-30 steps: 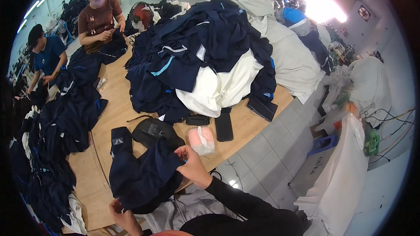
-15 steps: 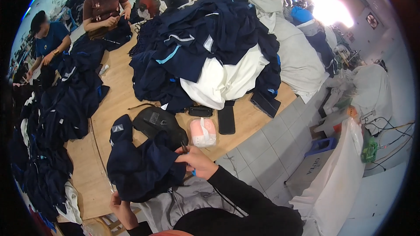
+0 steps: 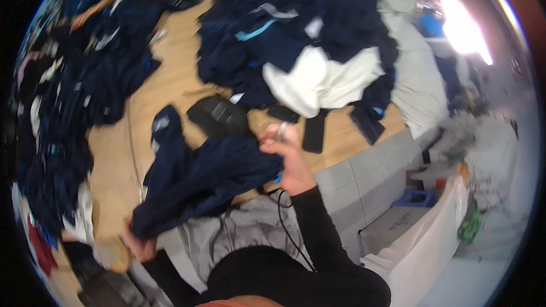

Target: Trimming excess loose threads from blue athletic pants using small thread snips and inspecting the garments.

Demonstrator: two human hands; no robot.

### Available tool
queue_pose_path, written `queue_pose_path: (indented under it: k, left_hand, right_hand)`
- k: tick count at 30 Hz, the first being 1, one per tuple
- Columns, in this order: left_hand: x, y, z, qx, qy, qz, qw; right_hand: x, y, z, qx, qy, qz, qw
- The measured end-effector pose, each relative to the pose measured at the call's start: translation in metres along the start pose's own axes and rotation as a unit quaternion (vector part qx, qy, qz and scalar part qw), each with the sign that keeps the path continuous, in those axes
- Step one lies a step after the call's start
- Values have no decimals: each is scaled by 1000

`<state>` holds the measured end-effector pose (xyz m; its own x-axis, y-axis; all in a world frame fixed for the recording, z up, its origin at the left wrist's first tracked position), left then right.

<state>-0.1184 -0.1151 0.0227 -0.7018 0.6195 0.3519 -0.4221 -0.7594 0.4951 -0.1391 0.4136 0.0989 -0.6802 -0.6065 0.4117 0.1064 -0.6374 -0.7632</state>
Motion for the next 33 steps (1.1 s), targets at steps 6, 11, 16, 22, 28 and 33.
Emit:
queue_pose_path:
  k: [6, 11, 16, 22, 28, 33]
  left_hand:
    - [18, 20, 7, 235, -8, -57, 970]
    - [34, 17, 18, 85, -32, 100, 991]
    - [34, 20, 27, 73, -23, 119, 990]
    - [43, 23, 36, 75, -57, 119, 988]
    - [51, 21, 34, 81, -67, 108, 989]
    - [61, -7, 20, 126, 23, -65, 990]
  right_hand:
    - [-6, -25, 13, 43, 56, -12, 997]
    - [-13, -28, 8, 30, 22, -36, 999]
    - [-2, -28, 25, 25, 77, -29, 996]
    - [-5, -31, 25, 26, 62, -47, 997]
    - [6, -35, 27, 29, 3, -45, 999]
    - [9, -7, 14, 9, 19, 30, 999]
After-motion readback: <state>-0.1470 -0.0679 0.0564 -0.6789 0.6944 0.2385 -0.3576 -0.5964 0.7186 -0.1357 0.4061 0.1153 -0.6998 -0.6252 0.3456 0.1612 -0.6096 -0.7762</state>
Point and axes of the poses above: each hand's wrist, its own z-axis away from the middle knuckle, its own x-axis out of the palm, y = z × x, the point moved 9 cm from there along -z, towards the middle knuckle, and after that the axes turned 15 degrees about y, right-handed, at the moved point
